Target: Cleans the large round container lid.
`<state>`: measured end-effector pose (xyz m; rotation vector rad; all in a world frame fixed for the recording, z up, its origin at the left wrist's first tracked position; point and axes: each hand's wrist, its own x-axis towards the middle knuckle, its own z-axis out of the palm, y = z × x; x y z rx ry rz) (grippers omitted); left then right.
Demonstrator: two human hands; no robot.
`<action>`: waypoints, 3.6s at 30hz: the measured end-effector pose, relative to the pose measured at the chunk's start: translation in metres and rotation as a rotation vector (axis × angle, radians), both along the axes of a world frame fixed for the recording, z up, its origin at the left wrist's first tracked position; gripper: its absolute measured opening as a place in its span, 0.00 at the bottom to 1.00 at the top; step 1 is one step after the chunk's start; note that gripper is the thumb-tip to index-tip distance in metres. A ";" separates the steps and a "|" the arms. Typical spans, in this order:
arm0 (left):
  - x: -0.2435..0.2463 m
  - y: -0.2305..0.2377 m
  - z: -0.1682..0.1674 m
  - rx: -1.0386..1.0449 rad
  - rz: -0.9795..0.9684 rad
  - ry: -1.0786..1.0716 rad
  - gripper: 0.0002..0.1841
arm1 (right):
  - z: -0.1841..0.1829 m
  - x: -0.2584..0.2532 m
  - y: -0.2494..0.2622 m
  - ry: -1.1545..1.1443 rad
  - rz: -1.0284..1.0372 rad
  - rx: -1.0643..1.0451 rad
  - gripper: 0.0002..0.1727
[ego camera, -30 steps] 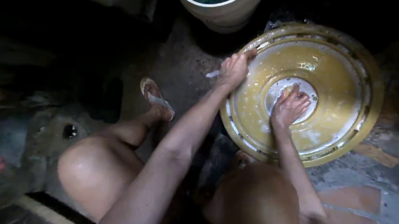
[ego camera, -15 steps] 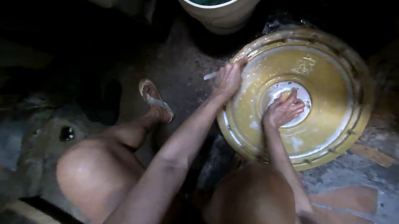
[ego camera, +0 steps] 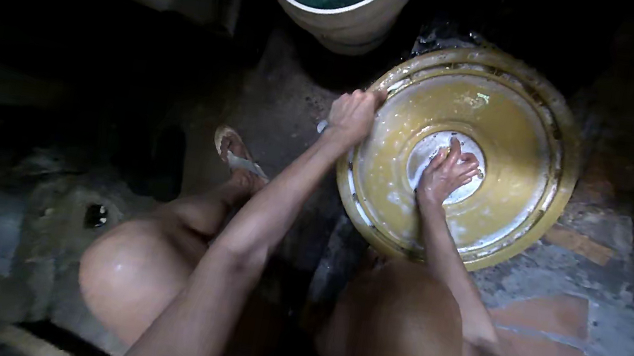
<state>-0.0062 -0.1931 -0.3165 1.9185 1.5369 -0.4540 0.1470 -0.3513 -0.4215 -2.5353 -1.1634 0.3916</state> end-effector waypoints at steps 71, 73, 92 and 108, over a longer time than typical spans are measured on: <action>-0.034 -0.046 -0.005 0.090 0.165 -0.084 0.19 | -0.012 -0.005 -0.012 -0.053 0.247 0.022 0.34; -0.041 -0.047 -0.004 0.044 0.173 -0.009 0.19 | -0.014 -0.004 -0.006 -0.077 0.243 0.022 0.35; -0.032 -0.022 0.012 0.047 0.105 -0.063 0.17 | -0.008 -0.003 0.023 -0.070 0.081 -0.038 0.35; 0.018 0.010 -0.020 0.013 0.213 -0.175 0.20 | -0.015 -0.004 0.016 -0.057 0.093 -0.032 0.38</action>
